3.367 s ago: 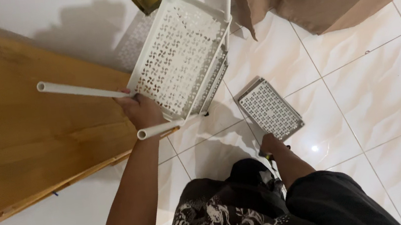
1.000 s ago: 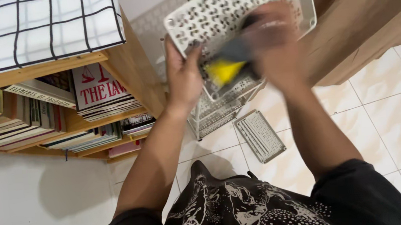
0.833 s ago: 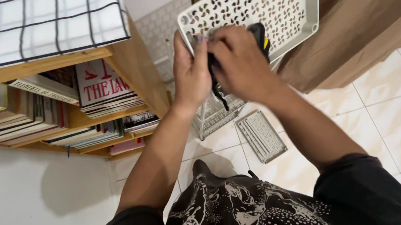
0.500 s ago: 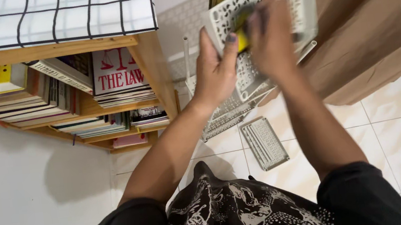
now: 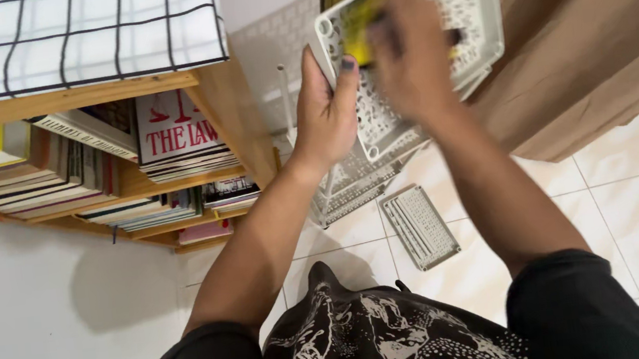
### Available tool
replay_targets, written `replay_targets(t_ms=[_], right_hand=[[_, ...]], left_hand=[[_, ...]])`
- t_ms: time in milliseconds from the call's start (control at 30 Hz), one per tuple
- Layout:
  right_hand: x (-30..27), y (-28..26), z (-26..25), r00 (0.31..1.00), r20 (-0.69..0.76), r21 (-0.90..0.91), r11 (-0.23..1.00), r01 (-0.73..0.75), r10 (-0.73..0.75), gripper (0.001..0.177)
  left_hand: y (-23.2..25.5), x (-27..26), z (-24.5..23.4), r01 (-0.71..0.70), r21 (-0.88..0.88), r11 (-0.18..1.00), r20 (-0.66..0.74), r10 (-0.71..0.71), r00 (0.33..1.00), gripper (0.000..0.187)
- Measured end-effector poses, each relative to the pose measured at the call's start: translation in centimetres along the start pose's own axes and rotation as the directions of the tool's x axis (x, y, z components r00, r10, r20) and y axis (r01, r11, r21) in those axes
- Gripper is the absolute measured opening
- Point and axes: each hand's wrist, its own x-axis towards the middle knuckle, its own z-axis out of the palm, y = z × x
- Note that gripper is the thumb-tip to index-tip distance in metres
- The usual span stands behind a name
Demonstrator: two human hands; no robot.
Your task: The person assembles a white plastic storage rack by inserting vertical poles into the corners of perforated trays and stacking additional trays on top. They handle the trays and poles by hand, aligning and securing each layer in sequence.
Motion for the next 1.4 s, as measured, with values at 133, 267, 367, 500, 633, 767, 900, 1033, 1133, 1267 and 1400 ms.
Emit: replay_targets(t_ms=[133,267,367,500,633,767,900,1033,1133,1267,1400], right_hand=[[-0.7,-1.2,-1.3,0.923,0.262,0.153,0.957,0.247,-0.280,0.044],[0.0,2.2,-3.6,0.878,0.344,0.205,0.939,0.276,-0.333,0.027],[0.9,5.3,-4.8,0.958,0.280,-0.021,0.997,0.073,-0.064,0.019],[1.2,7.0,-4.6,0.996,-0.034,-0.047,0.995,-0.090,0.088,0.023],[1.1,4.4,-1.3,0.984,-0.146,0.058,0.994,-0.098,0.105,0.013],[0.3,0.5,0.3,0.944,0.089,0.131,0.943,0.305,-0.317,0.025],[-0.2,-0.6,-1.7,0.886,0.301,0.219,0.930,0.296,-0.353,0.022],[-0.3,-0.3,-3.4,0.999,-0.024,0.176,0.984,-0.025,0.030,0.016],[-0.6,-0.9,-2.4,0.996,-0.003,0.166,0.982,-0.091,0.093,0.017],[-1.0,-2.2,1.1,0.962,0.104,0.145,0.961,0.237,-0.253,0.025],[-0.4,-1.0,1.1,0.979,0.046,0.061,0.978,0.198,-0.201,0.022]], left_hand=[[-0.3,1.6,-0.9,-0.056,-0.006,0.998,-0.064,0.056,0.996,0.032],[0.0,1.7,-2.2,-0.092,-0.169,0.981,-0.069,0.082,0.994,0.030],[1.1,1.0,-3.3,-0.073,-0.169,0.983,-0.001,0.074,0.997,0.034],[2.0,-0.3,-2.7,-0.106,-0.007,0.994,0.069,0.106,0.992,0.036],[0.5,-0.4,-1.5,-0.055,-0.101,0.993,0.074,0.062,0.995,0.036],[-2.4,1.4,-2.1,-0.017,0.118,0.993,-0.061,0.025,0.998,0.033],[-4.0,2.1,-4.2,-0.047,-0.258,0.965,-0.179,0.000,0.984,0.033],[-4.1,0.9,-5.3,-0.010,-0.340,0.940,-0.239,-0.076,0.968,0.039],[-4.1,0.5,-4.3,0.100,-0.440,0.892,-0.176,-0.195,0.965,0.041],[-3.6,0.3,-2.6,0.012,-0.145,0.989,-0.067,-0.022,0.997,0.040],[-2.7,-0.1,-3.4,-0.041,-0.112,0.993,-0.070,0.033,0.997,0.038]])
